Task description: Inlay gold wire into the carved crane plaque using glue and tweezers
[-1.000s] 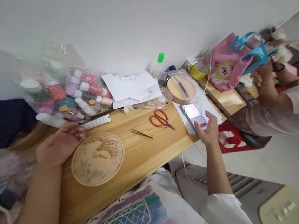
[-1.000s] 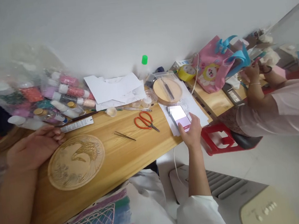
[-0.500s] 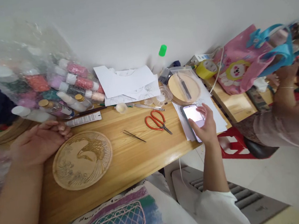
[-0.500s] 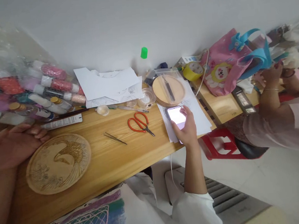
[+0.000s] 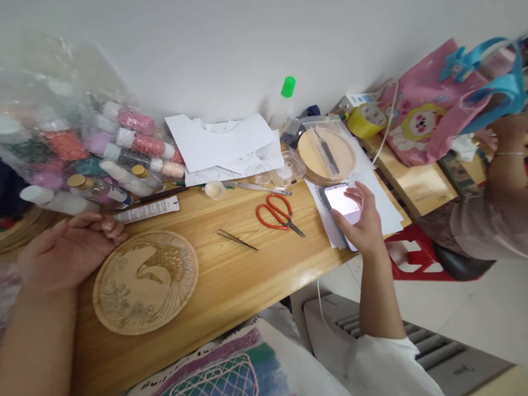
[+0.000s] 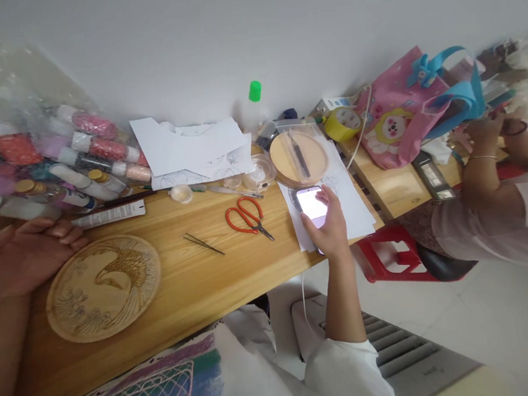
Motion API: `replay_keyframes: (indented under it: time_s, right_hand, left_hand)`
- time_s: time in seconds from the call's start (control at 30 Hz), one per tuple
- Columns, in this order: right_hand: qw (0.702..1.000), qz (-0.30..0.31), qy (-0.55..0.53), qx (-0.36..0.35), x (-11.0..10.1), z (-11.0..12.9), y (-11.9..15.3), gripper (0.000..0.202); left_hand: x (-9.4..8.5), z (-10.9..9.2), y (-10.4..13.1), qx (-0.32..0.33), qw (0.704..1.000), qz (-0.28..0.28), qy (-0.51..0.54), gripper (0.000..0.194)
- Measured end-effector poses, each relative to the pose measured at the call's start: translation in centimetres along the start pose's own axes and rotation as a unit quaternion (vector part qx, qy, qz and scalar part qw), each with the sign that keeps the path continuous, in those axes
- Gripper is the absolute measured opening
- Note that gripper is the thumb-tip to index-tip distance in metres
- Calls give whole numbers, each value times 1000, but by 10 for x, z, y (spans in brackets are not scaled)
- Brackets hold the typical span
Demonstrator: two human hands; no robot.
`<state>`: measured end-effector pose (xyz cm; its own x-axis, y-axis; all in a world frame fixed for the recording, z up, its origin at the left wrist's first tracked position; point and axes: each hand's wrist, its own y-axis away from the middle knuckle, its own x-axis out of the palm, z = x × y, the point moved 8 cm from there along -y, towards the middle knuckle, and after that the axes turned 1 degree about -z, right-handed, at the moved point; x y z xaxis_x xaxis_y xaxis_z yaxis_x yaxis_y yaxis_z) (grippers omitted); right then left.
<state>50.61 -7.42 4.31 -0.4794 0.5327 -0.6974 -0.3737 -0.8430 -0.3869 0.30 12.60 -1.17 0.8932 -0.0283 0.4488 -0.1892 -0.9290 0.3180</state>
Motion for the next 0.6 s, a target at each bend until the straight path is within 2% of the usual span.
replay_keyframes:
  time_s: [0.1,0.33,0.6]
  right_hand:
    - [1000,0,8,-5,0,2,0,72]
    - [1000,-4,17,-4,0,3,-1,72]
    - [999,-2,37,1,-1,3,-1,71]
  left_hand:
    - [-4,2,-1,-11,1000,-19,13,33]
    - [3,-2,1,10,999,23,-23,24]
    - [3,-2,3,3,999,10,-32,25]
